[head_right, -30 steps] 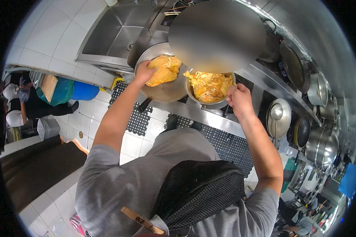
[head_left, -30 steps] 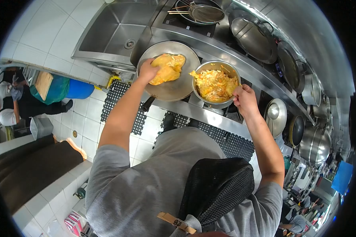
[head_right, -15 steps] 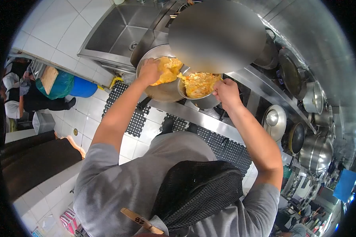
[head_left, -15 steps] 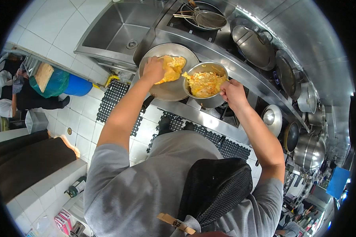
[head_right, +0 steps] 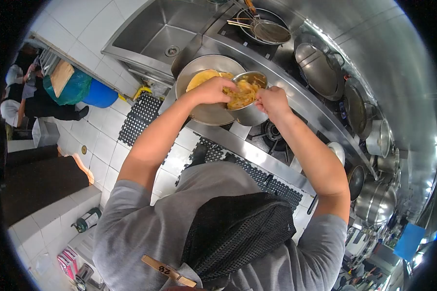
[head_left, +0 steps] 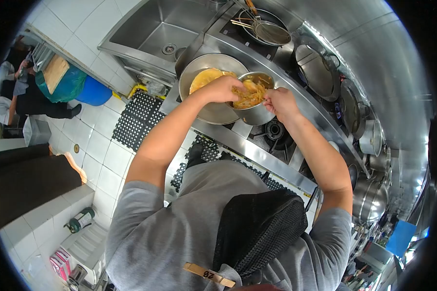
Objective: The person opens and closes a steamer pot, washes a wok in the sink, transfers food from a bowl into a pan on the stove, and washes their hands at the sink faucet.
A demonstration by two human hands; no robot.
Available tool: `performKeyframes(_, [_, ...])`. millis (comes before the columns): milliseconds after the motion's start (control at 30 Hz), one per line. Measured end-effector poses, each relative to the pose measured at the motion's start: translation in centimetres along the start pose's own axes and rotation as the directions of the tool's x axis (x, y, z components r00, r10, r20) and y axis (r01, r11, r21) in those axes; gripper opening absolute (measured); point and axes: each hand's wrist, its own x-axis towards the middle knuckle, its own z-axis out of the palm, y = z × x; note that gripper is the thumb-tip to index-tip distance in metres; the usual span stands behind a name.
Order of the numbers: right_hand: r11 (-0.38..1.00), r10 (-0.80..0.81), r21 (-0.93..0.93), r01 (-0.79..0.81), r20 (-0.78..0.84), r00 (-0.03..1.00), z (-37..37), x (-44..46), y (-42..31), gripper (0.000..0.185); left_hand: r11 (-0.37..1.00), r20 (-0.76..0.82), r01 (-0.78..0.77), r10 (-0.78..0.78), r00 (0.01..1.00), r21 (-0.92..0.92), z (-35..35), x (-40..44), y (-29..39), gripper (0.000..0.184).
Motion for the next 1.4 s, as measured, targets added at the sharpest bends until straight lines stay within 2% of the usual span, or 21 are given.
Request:
performKeyframes(33, [1.000, -0.011, 0.012, 0.011, 0.000, 1.000, 0.3, 0.0, 0.0, 0.017, 1.000, -0.007, 0.000, 0.000, 1.000, -0.006, -0.3, 0.2, 0.4, 0.030])
performKeyframes(100, [1.000, -0.011, 0.002, 0.011, 0.000, 1.000, 0.8, 0.4, 0.1, 0.017, 0.984, 0.216, 0.102, -0.068, 0.974, -0.149, -0.9, 0.6, 1.2, 0.030])
performKeyframes(133, [1.000, -0.014, 0.001, 0.014, 0.001, 1.000, 0.9, 0.7, -0.1, 0.018, 0.984, 0.217, 0.097, -0.063, 0.974, -0.150, -1.4, 0.7, 2.0, 0.030])
performKeyframes(200, [1.000, -0.011, 0.018, 0.011, -0.011, 1.000, 1.2, 0.7, -0.3, 0.018, 0.950, 0.295, 0.278, -0.228, 0.928, -0.140, -1.5, -0.1, 3.6, 0.036])
performKeyframes(233, [0.999, -0.006, 0.032, 0.007, -0.018, 1.000, 1.3, 0.7, -0.3, 0.018, 0.951, 0.301, 0.277, -0.226, 0.927, -0.139, -0.8, -0.6, 3.7, 0.036])
performKeyframes(300, [0.999, 0.007, 0.038, -0.006, -0.014, 1.000, 1.6, 0.8, -0.4, 0.018, 0.954, 0.110, 0.182, -0.160, 0.981, -0.240, 0.9, -1.5, 3.8, 0.044])
performKeyframes(367, [0.999, 0.024, 0.037, -0.024, -0.007, 1.000, 2.0, 0.9, -0.4, 0.018, 0.957, 0.073, 0.177, -0.164, 0.984, -0.230, 1.2, -2.0, 4.7, 0.043])
performKeyframes(433, [0.998, 0.044, 0.040, -0.043, -0.013, 0.999, 2.2, 1.4, -0.3, 0.018, 0.960, -0.071, 0.092, -0.114, 0.991, -0.263, 1.9, -2.3, 4.7, 0.038])
performKeyframes(567, [0.998, 0.062, 0.032, -0.062, -0.010, 0.998, 2.5, 2.6, 0.0, 0.018, 0.982, -0.140, 0.068, -0.093, 0.986, -0.175, 3.7, -2.3, 4.1, 0.030])
performKeyframes(633, [0.995, 0.079, 0.065, -0.080, 0.011, 0.997, 2.7, 2.7, -0.1, 0.017, 0.952, -0.278, 0.087, -0.172, 0.945, -0.294, 5.0, -2.3, 4.3, 0.024])
performKeyframes(667, [0.995, 0.079, 0.062, -0.080, 0.009, 0.997, 2.7, 2.7, -0.3, 0.017, 0.951, -0.279, 0.086, -0.172, 0.945, -0.296, 5.3, -2.2, 4.3, 0.024])
performKeyframes(733, [0.989, 0.095, 0.107, -0.106, 0.106, 0.990, 2.4, 2.5, -0.8, 0.015, 0.980, -0.478, -0.008, -0.090, 0.874, -0.199, 5.9, -2.1, 4.1, 0.023])
performKeyframes(767, [0.988, 0.099, 0.106, -0.110, 0.101, 0.990, 2.1, 2.4, -1.0, 0.015, 0.979, -0.475, -0.010, -0.091, 0.875, -0.206, 6.2, -2.1, 3.9, 0.023])
performKeyframes(833, [0.994, 0.042, 0.090, -0.064, 0.234, 0.971, 1.6, 2.1, -2.1, 0.014, 0.945, -0.528, 0.019, -0.198, 0.826, -0.326, 6.2, -2.1, 3.1, 0.025])
performKeyframes(933, [0.999, -0.035, 0.024, 0.032, 0.159, 0.987, 1.4, 0.3, -2.9, 0.019, 0.896, -0.475, 0.077, -0.303, 0.826, -0.438, 5.3, -2.7, 1.3, 0.030])
performKeyframes(1167, [0.994, -0.026, -0.103, 0.030, 0.042, 0.999, 0.4, -2.2, -1.0, 0.028, 0.794, -0.424, 0.096, -0.418, 0.803, -0.601, 3.7, -2.7, -1.1, 0.037])
performKeyframes(1233, [0.988, -0.023, -0.151, 0.023, -0.002, 1.000, 0.2, -1.9, 0.4, 0.036, 0.681, -0.358, 0.065, -0.462, 0.811, -0.729, 3.7, -2.7, -2.1, 0.035])
performKeyframes(1267, [0.983, 0.024, -0.181, -0.023, 0.003, 1.000, 0.1, -1.5, 1.2, 0.055, 0.681, -0.353, 0.069, -0.461, 0.814, -0.729, 3.8, -2.7, -2.6, 0.035])
performKeyframes(1300, [0.984, 0.026, -0.178, -0.025, 0.001, 1.000, 0.2, -1.3, 2.0, 0.055, 0.635, -0.310, 0.099, -0.500, 0.808, -0.766, 3.7, -2.9, -3.2, 0.033])
performKeyframes(1367, [0.984, 0.154, -0.100, -0.149, 0.047, 0.987, 0.9, -1.3, 2.8, 0.072, 0.592, -0.275, 0.121, -0.534, 0.800, -0.797, 3.9, -2.9, -4.8, 0.031])
performKeyframes(1400, [0.973, 0.213, -0.121, -0.195, 0.164, 0.963, 0.6, -0.1, 3.8, 0.080, 0.503, -0.253, 0.114, -0.603, 0.756, -0.857, 4.1, -2.8, -5.7, 0.029])
